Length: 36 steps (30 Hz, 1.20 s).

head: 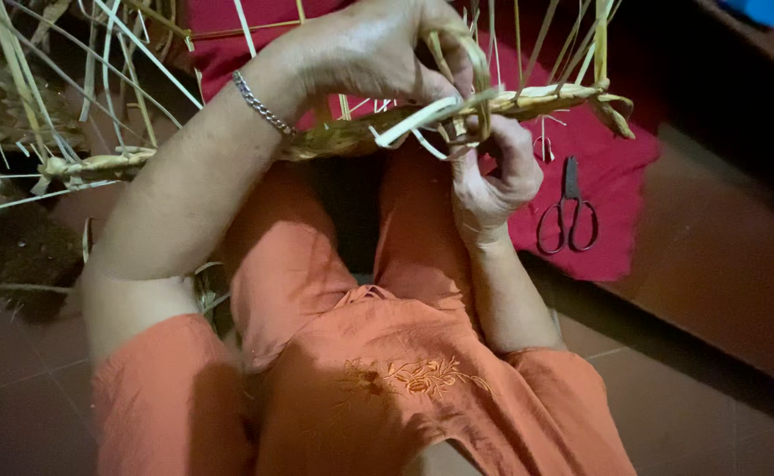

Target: The person weaves a basket by hand, interlacing dried palm leaves through a circular frame. They trim excess strands with scissors and continue weaving along the rim, adjusting the basket's position as needed.

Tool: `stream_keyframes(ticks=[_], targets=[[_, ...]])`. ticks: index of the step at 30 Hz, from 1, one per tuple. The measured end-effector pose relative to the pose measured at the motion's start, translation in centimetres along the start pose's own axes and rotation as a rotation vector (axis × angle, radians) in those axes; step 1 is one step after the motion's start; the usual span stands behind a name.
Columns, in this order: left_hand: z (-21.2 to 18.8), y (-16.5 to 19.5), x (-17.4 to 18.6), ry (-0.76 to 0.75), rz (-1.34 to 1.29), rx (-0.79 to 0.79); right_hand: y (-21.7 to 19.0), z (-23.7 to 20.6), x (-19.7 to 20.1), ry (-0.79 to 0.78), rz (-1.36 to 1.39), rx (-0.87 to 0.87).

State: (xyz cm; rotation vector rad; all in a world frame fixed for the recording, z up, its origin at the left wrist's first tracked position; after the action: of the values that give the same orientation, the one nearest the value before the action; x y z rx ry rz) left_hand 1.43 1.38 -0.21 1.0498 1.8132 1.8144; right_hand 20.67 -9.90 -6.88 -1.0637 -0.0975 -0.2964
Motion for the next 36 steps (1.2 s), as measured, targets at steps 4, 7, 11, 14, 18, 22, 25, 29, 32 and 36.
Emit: stream_keyframes(ticks=[4, 7, 11, 14, 18, 22, 25, 29, 32, 36], targets=[[-0.6, 0.3, -0.3, -0.017, -0.009, -0.034, -1.3, 1.4, 0.2, -0.051, -0.102, 0.162], [-1.5, 1.0, 0.5, -0.048, -0.174, -0.127, -1.9, 2.2, 0.8, -0.165, -0.214, 0.273], [-1.7, 1.7, 0.6, -0.008, 0.173, -0.166, -1.8, 2.8, 2.8, -0.347, -0.413, 0.332], [-1.5, 1.3, -0.1, 0.008, 0.131, -0.045, -1.3, 1.8, 4.7, -0.505, -0.531, 0.284], [-1.7, 1.3, -0.4, -0.007, 0.032, -0.031, 0.7, 0.3, 7.3, -0.672, -0.728, 0.240], [-2.0, 1.0, -0.1, -0.003, 0.098, 0.047, 3.8, -2.1, 9.2, -0.741, -0.819, 0.127], [-2.2, 0.7, -0.4, -0.024, 0.019, 0.209, 5.8, -4.1, 9.1, -0.742, -0.846, 0.083], [-2.1, 1.5, -0.6, -0.046, 0.076, 0.110, 7.7, -3.6, 7.9, -0.768, -0.898, 0.068], [-1.9, 1.8, -0.6, -0.060, -0.056, 0.019, 6.2, -2.0, 8.6, -0.690, -0.805, 0.129], [-1.4, 1.9, -1.2, -0.025, -0.087, -0.039, 3.1, -0.9, 8.8, -0.449, -0.427, 0.120]])
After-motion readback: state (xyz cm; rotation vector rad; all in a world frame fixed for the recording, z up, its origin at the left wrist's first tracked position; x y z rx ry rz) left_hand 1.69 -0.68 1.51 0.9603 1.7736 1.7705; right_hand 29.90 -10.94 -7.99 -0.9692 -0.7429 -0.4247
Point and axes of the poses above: each hand's wrist, its own z-axis towards the middle knuckle, its own x-axis out of the back of the hand, y = z × x, the point moved 2 cm from there along z, towards the middle knuckle
